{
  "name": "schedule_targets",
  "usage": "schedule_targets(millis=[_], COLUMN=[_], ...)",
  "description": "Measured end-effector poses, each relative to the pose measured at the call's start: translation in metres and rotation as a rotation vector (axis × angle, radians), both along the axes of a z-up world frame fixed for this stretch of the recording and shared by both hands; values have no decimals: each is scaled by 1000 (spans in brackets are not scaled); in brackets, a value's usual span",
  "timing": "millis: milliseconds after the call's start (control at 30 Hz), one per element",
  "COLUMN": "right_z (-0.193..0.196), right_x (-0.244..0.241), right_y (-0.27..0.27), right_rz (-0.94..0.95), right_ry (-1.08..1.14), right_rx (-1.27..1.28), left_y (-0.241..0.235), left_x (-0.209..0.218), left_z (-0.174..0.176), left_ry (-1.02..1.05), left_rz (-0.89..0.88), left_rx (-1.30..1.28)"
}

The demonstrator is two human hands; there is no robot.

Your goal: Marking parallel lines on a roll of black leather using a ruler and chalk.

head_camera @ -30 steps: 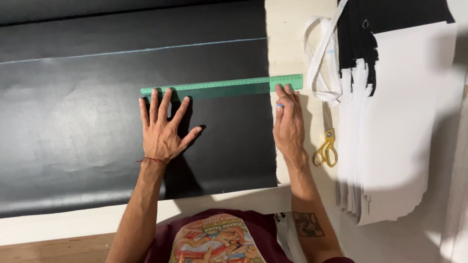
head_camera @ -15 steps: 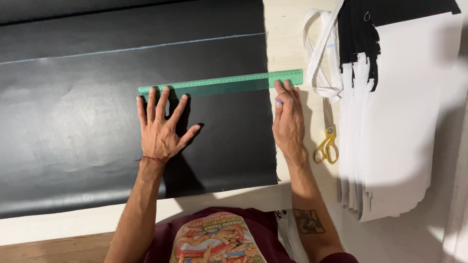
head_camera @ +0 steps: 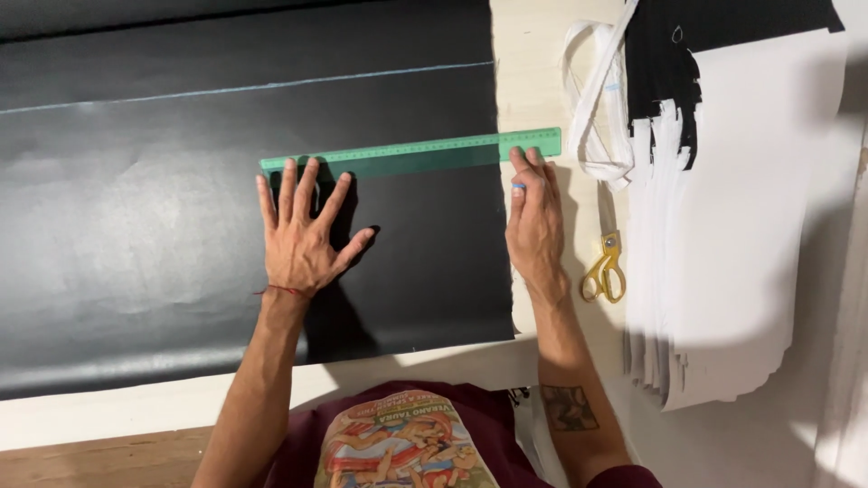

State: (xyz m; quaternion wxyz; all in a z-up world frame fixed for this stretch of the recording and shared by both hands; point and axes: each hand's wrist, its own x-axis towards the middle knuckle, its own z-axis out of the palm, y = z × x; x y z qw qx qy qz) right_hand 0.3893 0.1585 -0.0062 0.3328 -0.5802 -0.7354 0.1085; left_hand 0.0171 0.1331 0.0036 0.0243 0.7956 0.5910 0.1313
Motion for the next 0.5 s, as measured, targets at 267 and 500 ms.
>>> schedule_targets(millis=[267, 500], right_z=[13, 8], right_x=[-2, -3], right_y=[-2, -5], right_rz=[8, -8], right_ry=[37, 63], right_rx=[-31, -69], left_y=[-1, -1], left_x=[-2, -2], left_z=[0, -4], left_ry=[4, -5], left_rz=[4, 14], left_rx=[0, 2])
